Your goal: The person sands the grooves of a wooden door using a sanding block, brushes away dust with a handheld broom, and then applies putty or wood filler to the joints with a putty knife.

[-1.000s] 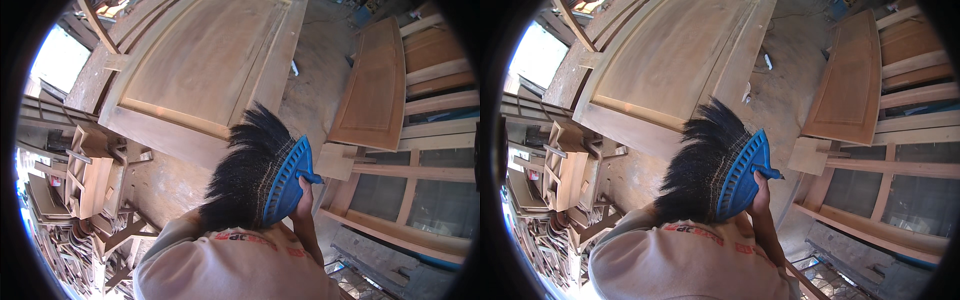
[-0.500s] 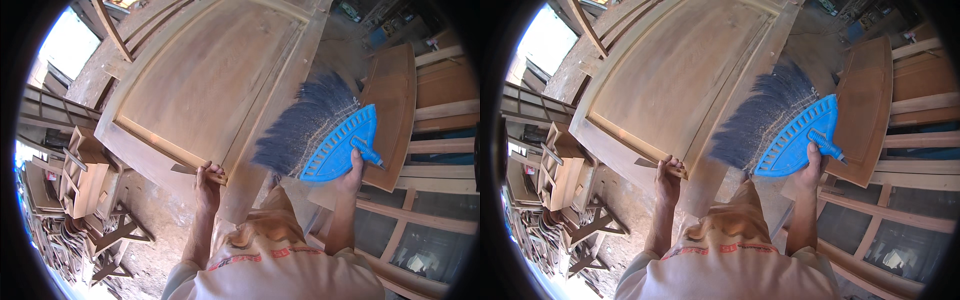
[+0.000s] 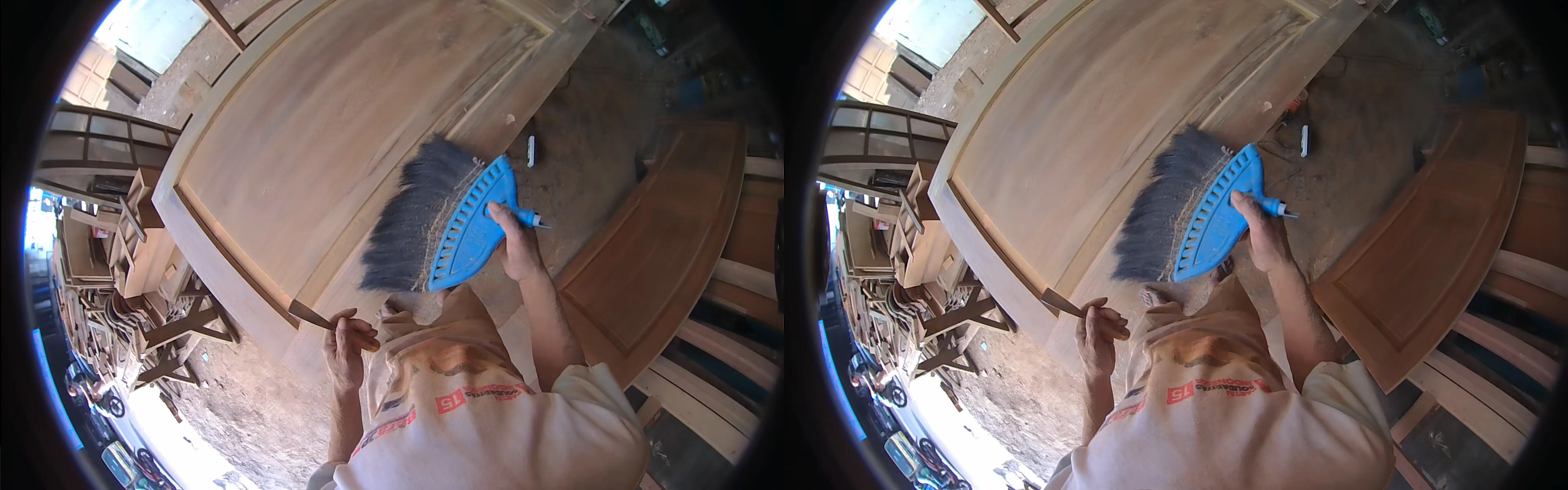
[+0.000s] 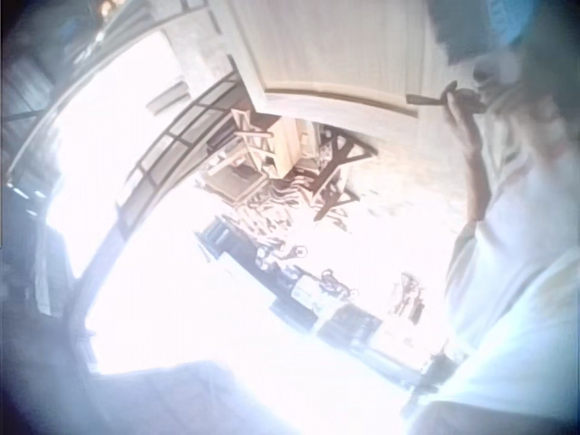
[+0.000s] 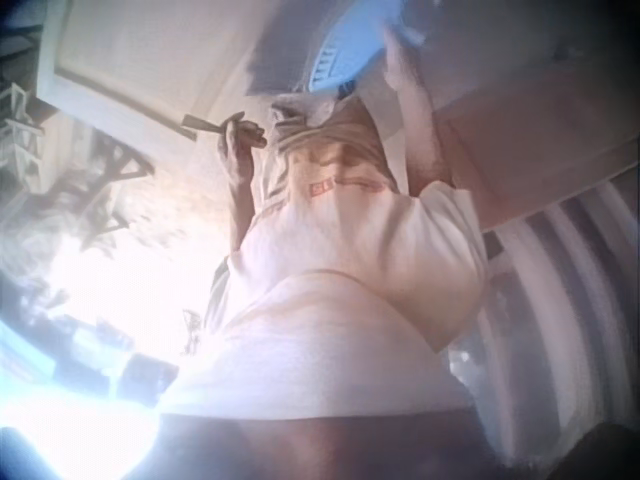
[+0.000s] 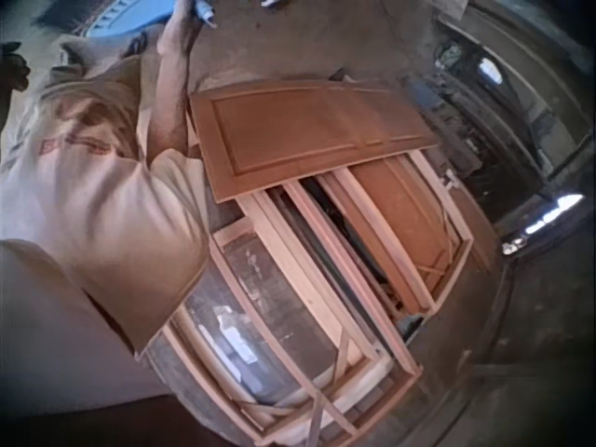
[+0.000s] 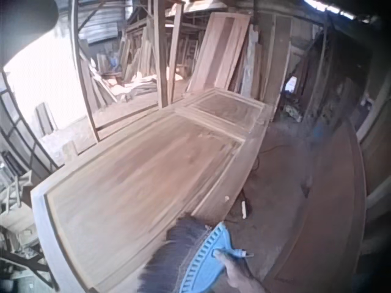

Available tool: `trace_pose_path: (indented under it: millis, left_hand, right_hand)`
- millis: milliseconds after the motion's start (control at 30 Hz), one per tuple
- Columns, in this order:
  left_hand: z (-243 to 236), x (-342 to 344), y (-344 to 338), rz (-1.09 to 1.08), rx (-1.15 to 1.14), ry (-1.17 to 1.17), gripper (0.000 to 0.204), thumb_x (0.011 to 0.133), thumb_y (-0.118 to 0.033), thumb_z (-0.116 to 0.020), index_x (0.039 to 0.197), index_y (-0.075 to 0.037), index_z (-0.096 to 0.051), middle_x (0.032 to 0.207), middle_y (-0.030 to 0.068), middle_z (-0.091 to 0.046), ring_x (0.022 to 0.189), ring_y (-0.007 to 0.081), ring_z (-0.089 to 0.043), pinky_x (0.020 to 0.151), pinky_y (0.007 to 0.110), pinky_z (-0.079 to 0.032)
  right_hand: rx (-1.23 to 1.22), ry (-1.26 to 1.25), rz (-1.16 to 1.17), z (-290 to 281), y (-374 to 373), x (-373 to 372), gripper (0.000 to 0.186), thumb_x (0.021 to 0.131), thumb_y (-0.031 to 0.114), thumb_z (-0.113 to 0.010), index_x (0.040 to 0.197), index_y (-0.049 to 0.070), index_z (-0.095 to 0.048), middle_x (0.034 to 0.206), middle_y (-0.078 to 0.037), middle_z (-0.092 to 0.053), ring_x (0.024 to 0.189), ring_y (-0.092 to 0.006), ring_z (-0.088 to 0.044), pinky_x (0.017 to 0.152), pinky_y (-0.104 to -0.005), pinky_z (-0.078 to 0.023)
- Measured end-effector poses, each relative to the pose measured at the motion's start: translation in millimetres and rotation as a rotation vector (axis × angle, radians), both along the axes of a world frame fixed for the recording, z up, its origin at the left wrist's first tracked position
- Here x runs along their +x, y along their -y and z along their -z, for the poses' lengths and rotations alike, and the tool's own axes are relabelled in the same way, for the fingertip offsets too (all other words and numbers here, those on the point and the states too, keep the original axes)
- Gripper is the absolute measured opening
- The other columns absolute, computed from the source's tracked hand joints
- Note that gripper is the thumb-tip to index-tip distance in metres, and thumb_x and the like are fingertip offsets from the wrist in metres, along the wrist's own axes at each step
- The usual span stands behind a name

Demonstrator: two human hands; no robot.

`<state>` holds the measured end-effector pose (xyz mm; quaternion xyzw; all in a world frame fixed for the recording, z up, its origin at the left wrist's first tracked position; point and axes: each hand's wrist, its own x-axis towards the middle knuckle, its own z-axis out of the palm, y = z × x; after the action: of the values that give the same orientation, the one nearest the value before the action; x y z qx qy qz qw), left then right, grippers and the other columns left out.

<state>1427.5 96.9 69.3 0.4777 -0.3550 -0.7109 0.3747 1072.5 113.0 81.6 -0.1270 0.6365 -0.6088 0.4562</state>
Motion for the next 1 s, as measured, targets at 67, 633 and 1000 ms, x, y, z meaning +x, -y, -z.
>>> trace_pose_path:
  millis: [67, 633, 1000]
  left_hand:
    - [1, -22, -10, 0.107, -0.124, 0.105, 0.042, 0.112, -0.032, -0.045, 0.128, 0.005, -0.055, 0.081, 0.0101, -0.069, 0.057, 0.0167, -0.064, 0.066, 0.030, -0.057]
    - [170, -32, -158, 0.145, -0.063, 0.911, 0.028, 0.103, -0.021, -0.057, 0.085, 0.001, -0.056, 0.065, 0.0091, -0.060, 0.057, 0.0180, -0.058, 0.053, 0.035, -0.047]
    - [148, -168, -203, -0.162, 0.329, 0.788, 0.036, 0.098, -0.032, -0.059, 0.099, 0.004, -0.064, 0.072, 0.0095, -0.064, 0.058, 0.0173, -0.064, 0.049, 0.032, -0.051]
  right_hand:
    - [-0.007, 0.098, -0.021, -1, 4, -13, 0.046, 0.094, 0.036, -0.071, 0.122, 0.000, -0.067, 0.123, -0.008, -0.065, 0.116, -0.0189, -0.058, 0.104, -0.0374, -0.044]
    - [-0.102, -0.584, 0.330, -94, 102, -399, 0.053, 0.097, 0.042, -0.064, 0.128, 0.000, -0.061, 0.108, -0.008, -0.067, 0.085, -0.0167, -0.068, 0.069, -0.0311, -0.058]
    - [0.008, -0.372, -0.241, -41, 216, -367, 0.043, 0.093, 0.029, -0.069, 0.117, -0.003, -0.054, 0.103, -0.014, -0.067, 0.084, -0.0225, -0.070, 0.062, -0.0317, -0.062]
